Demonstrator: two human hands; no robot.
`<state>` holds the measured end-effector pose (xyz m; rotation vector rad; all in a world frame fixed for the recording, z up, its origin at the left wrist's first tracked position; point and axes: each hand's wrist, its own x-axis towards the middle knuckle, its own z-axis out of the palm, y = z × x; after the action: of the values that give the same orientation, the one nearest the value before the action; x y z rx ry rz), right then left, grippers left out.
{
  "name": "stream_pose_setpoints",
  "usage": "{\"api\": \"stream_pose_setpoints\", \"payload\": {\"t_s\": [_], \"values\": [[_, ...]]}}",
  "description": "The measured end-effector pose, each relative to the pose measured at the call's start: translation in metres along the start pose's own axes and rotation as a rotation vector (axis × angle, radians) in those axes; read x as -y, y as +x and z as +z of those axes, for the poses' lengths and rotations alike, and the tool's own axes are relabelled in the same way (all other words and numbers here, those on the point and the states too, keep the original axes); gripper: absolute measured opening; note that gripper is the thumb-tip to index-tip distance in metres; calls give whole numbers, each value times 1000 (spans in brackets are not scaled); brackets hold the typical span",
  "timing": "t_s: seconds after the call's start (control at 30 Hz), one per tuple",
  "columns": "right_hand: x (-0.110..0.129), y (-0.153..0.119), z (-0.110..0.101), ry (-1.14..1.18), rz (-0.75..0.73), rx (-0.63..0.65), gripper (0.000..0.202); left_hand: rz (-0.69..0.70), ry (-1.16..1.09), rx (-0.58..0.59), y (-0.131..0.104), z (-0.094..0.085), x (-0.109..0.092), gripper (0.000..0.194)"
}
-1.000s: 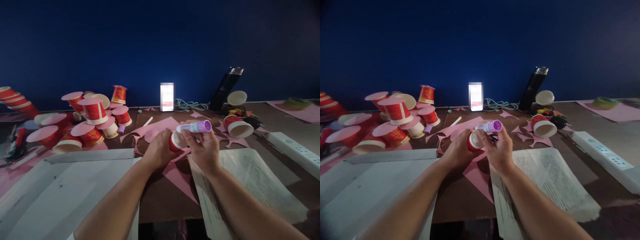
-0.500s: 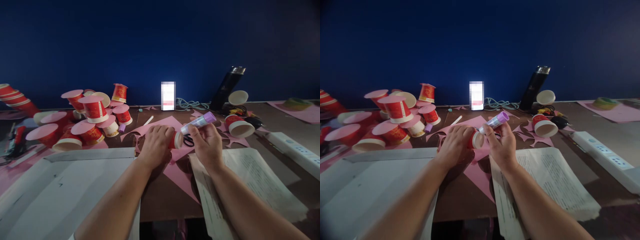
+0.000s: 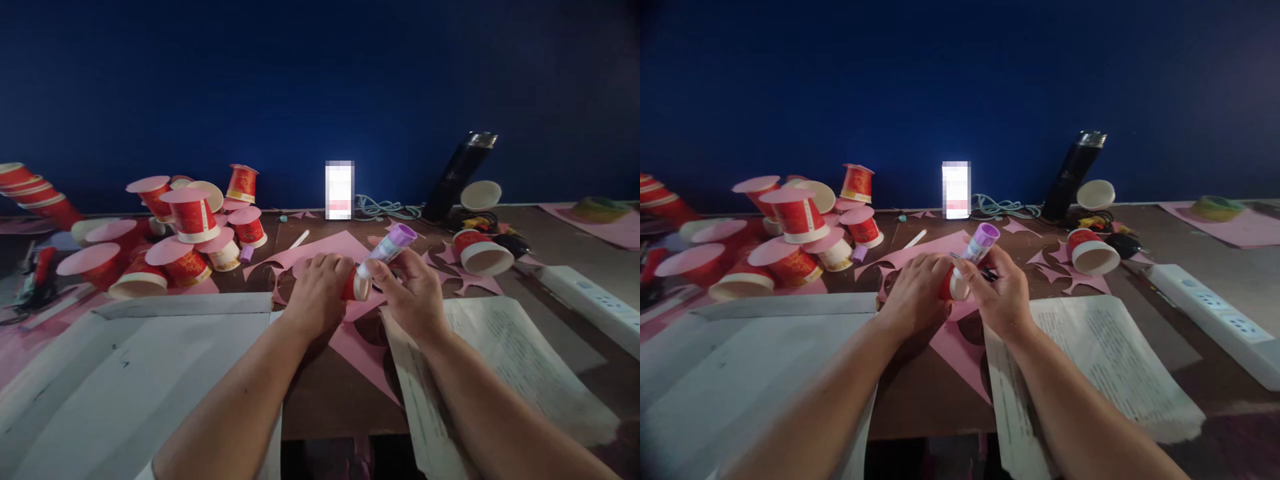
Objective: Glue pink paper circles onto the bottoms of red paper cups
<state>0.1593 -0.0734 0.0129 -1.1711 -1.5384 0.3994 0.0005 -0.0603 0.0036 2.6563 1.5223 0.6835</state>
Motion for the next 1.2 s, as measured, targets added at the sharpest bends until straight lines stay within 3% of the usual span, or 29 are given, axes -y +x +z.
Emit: {"api": "stream_pose_setpoints", "payload": {"t_s": [0.37,0.5,0.6,0.8,0.97,1.2], "values": [[2,-6,1,34,-96,19,25,-85,-482,-51,5,10,-7,33],[0,-6,0,21,-89,-8,21,-184,-663,-54,5,7,-9,42],[-2,-7,0,44,-64,-41,22,-244,-671,-89,5,6,-9,45],[-4,-4,2,205,-45,-160,26,-197,-561,-104,5,8,-6,49],[-6,-1,5,116,-41,-112,28,-141,-439,-90,3,11,-5,48],[-10,-4,5,32,23,-97,24,-262,-514,-133,4,9,-8,45]]}}
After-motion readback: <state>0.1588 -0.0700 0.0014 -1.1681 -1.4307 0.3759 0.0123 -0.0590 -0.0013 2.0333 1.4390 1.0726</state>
